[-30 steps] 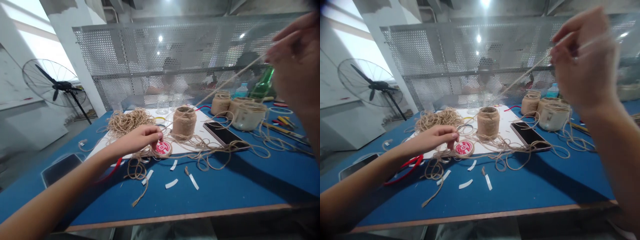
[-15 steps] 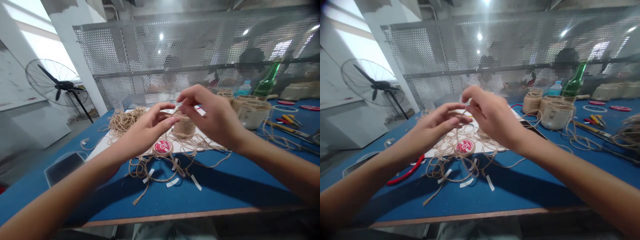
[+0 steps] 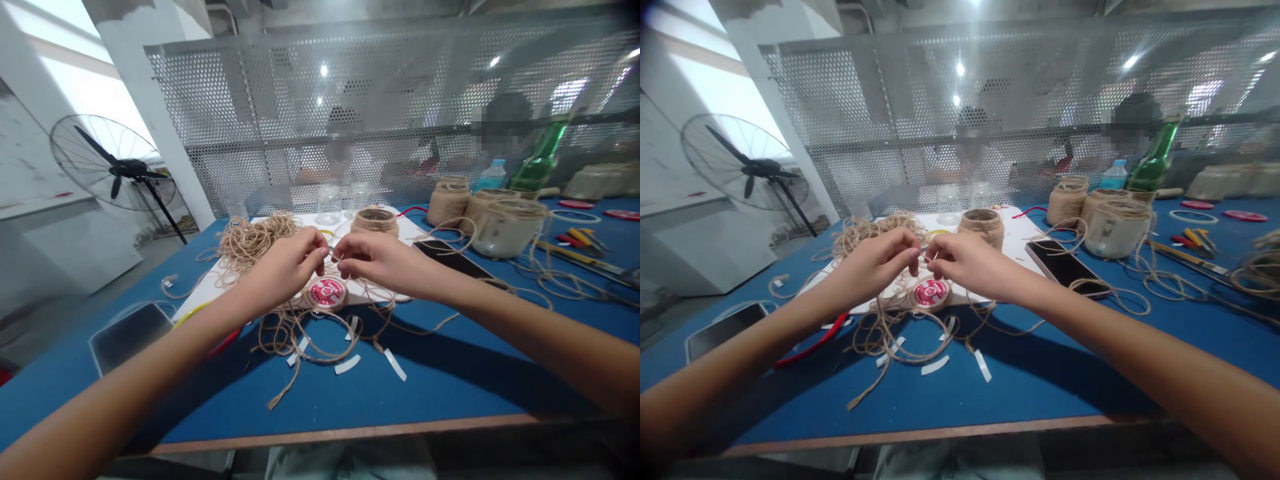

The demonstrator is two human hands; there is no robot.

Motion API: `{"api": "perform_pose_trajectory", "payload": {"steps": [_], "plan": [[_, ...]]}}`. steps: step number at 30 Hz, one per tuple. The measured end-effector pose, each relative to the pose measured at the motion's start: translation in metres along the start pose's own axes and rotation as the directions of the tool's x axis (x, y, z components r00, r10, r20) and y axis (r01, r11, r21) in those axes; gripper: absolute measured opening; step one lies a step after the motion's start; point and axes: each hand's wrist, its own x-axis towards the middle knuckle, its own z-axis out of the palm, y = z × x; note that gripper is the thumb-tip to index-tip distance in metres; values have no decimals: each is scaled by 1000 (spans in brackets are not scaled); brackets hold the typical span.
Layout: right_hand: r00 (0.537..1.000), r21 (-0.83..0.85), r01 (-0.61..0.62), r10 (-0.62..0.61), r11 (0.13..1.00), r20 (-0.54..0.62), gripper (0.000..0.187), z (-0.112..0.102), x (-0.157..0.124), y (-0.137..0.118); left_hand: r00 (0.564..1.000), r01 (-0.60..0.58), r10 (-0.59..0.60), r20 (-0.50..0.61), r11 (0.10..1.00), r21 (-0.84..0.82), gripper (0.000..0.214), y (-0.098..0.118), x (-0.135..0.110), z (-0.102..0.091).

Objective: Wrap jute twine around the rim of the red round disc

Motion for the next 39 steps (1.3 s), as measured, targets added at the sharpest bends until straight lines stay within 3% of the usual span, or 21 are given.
{"api": "perform_pose_trajectory", "payload": {"steps": [4, 10, 19, 26, 30, 34, 37, 39], "plan": [[997, 17, -31, 29, 999, 73, 16, 1, 4, 2, 999, 33, -33, -9, 998, 60, 17, -5, -1, 2], [996, 47, 19, -23, 999, 88, 17, 5, 5, 8, 998, 50, -47, -36, 994, 96, 17, -13, -5, 7], [1000, 79, 0, -2, 997, 15, 16, 19, 7, 16, 990, 111, -102, -101, 990, 89, 17, -14, -7, 13], [997, 208, -9, 25, 978, -75, 19, 31, 6, 24, 993, 78, -67, -100, 991, 111, 16, -14, -14, 19], [987, 409, -69, 123, 910, -108, 20, 37, 6, 23, 990, 50, -21, -136, 976, 211, 18, -13, -16, 26], [960, 629, -112, 247, 769, -130, 20, 47, 4, 18, 978, 16, 50, -201, 950, 311, 20, -13, -18, 33], [948, 715, -116, 292, 689, -127, 21, 53, 2, 16, 968, -29, 120, -219, 926, 377, 18, -15, -20, 35], [947, 721, -113, 294, 683, -129, 22, 54, 1, 15, 962, -59, 159, -223, 915, 400, 18, -15, -20, 35]]}}
